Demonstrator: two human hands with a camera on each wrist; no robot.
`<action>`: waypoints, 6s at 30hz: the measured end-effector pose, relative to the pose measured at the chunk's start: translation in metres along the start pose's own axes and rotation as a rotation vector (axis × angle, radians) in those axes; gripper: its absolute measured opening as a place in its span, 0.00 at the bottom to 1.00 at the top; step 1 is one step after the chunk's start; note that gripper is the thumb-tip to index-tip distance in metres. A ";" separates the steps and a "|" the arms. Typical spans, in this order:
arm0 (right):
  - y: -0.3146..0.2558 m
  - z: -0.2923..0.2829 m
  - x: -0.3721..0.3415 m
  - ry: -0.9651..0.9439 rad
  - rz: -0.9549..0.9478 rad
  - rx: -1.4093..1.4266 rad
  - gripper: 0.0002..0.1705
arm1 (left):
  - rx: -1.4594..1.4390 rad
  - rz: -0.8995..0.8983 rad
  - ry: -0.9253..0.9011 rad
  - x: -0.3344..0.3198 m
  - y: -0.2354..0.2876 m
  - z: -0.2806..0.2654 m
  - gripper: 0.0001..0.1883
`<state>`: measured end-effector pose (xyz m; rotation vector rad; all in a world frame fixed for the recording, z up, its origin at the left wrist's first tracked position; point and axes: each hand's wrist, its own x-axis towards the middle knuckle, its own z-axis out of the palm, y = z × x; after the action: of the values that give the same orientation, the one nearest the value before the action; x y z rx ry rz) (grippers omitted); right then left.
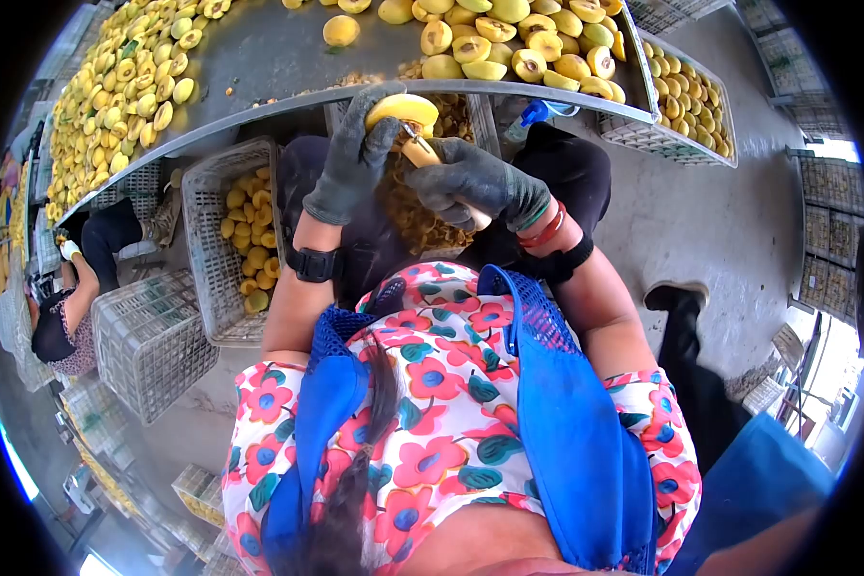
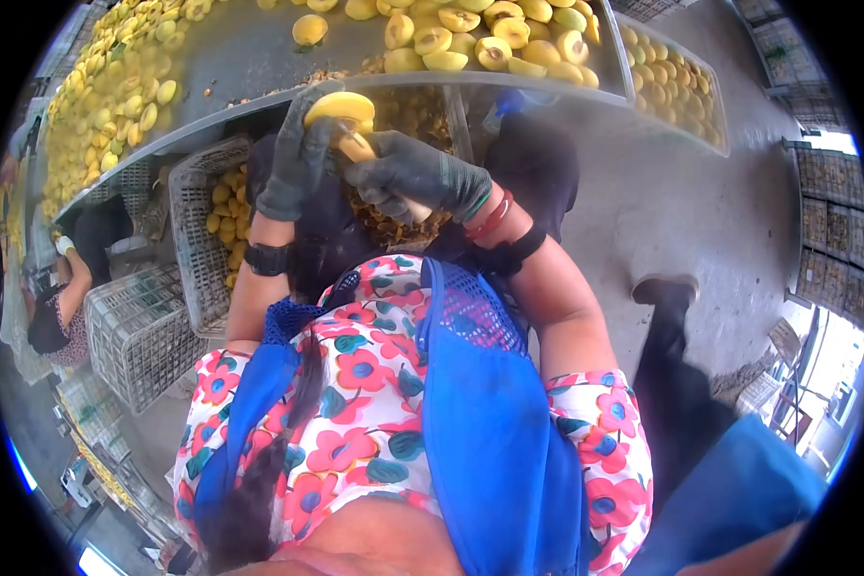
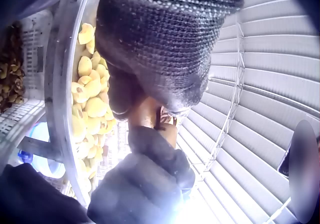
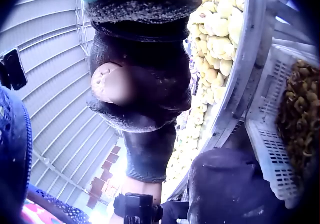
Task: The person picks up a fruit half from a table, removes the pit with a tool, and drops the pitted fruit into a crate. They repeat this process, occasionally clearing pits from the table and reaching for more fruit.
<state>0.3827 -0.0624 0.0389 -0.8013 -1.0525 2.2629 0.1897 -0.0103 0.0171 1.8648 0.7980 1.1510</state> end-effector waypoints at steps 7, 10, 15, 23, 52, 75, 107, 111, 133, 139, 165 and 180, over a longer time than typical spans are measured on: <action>0.011 0.001 0.006 -0.032 -0.051 -0.001 0.06 | -0.245 -0.150 0.095 -0.009 0.005 0.003 0.19; 0.010 0.010 0.006 0.006 -0.089 -0.110 0.07 | -0.311 -0.258 0.199 -0.011 0.018 0.002 0.19; 0.010 0.016 0.002 0.015 -0.045 -0.240 0.11 | -0.131 -0.264 0.343 -0.018 0.022 -0.025 0.19; 0.087 -0.027 0.028 0.386 -0.362 -1.188 0.17 | 1.154 -0.150 0.433 -0.132 -0.057 -0.179 0.21; 0.092 -0.055 0.012 0.651 -0.136 -1.102 0.15 | 1.100 -0.180 -0.486 0.170 -0.135 0.018 0.30; 0.025 -0.002 0.016 0.821 -0.745 -1.054 0.18 | 0.152 0.050 0.128 0.017 -0.014 0.015 0.16; 0.021 0.005 0.021 0.686 -0.547 -0.871 0.16 | 0.209 0.126 0.336 0.008 -0.003 0.042 0.19; 0.026 0.012 0.026 0.799 -0.616 -0.844 0.15 | 0.131 0.101 0.340 0.009 0.009 0.039 0.21; -0.003 0.022 0.001 0.390 -0.285 -0.358 0.11 | 0.155 0.167 0.239 0.010 0.002 0.022 0.20; -0.011 0.025 -0.006 0.268 -0.121 -0.191 0.08 | 0.086 0.083 0.219 0.003 0.001 0.017 0.21; -0.010 0.011 -0.016 -0.091 0.081 0.134 0.07 | -0.074 0.040 -0.338 0.011 0.030 -0.012 0.20; 0.002 0.006 -0.002 0.029 0.079 -0.032 0.09 | -0.305 -0.232 0.238 -0.014 0.008 -0.019 0.21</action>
<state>0.3793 -0.0676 0.0407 -0.9018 -1.0638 2.2978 0.1674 -0.0205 0.0237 1.3663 0.8885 1.2791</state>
